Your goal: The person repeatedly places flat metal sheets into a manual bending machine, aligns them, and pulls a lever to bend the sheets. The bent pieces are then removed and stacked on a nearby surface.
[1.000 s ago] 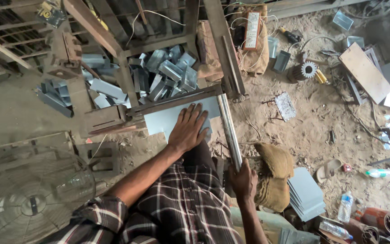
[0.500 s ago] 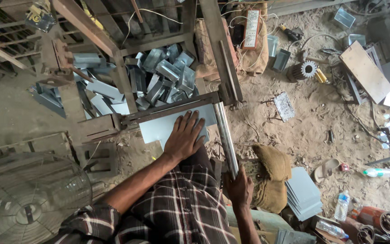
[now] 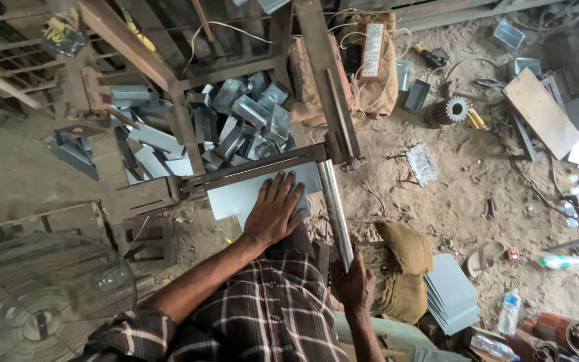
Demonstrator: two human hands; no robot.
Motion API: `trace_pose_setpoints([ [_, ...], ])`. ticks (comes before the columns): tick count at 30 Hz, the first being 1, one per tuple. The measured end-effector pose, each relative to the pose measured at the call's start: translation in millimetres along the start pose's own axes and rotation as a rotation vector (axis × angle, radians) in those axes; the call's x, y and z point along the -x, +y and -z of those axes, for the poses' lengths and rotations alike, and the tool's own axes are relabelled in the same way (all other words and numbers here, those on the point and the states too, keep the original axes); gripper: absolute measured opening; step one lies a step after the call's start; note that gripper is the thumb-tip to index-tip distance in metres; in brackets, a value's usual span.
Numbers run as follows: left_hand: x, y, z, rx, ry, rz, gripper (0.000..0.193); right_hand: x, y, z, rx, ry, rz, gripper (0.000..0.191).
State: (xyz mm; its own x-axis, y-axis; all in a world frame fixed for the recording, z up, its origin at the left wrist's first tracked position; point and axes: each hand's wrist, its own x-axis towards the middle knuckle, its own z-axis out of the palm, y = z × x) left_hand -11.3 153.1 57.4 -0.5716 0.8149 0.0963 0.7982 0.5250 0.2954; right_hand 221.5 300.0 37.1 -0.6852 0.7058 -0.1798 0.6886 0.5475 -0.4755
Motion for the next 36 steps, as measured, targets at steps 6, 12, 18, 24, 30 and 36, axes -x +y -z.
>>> trace_pose_setpoints([
  [6, 0, -1, -8, 0.002, -0.044, 0.01, 0.061, 1, -4, 13, 0.002, -0.031, 0.029, 0.034],
  [12, 0, 0, -11, -0.025, -0.067, 0.016, 0.063, 1, -7, 21, 0.019, -0.069, 0.016, 0.032],
  [18, 2, 0, -10, -0.113, -0.021, -0.016, 0.062, 1, -13, 23, 0.006, -0.093, -0.051, 0.032],
  [24, 7, 3, -8, -0.092, -0.013, -0.002, 0.061, 8, -9, 21, 0.069, -0.064, 0.008, 0.034],
  [30, 8, 1, -4, 0.002, -0.022, 0.014, 0.059, 13, -3, 18, 0.104, -0.056, 0.086, 0.039],
  [36, -12, 9, -4, 0.157, -0.12, 0.123, 0.06, 14, -10, 23, 0.088, -0.124, -0.027, 0.042],
])
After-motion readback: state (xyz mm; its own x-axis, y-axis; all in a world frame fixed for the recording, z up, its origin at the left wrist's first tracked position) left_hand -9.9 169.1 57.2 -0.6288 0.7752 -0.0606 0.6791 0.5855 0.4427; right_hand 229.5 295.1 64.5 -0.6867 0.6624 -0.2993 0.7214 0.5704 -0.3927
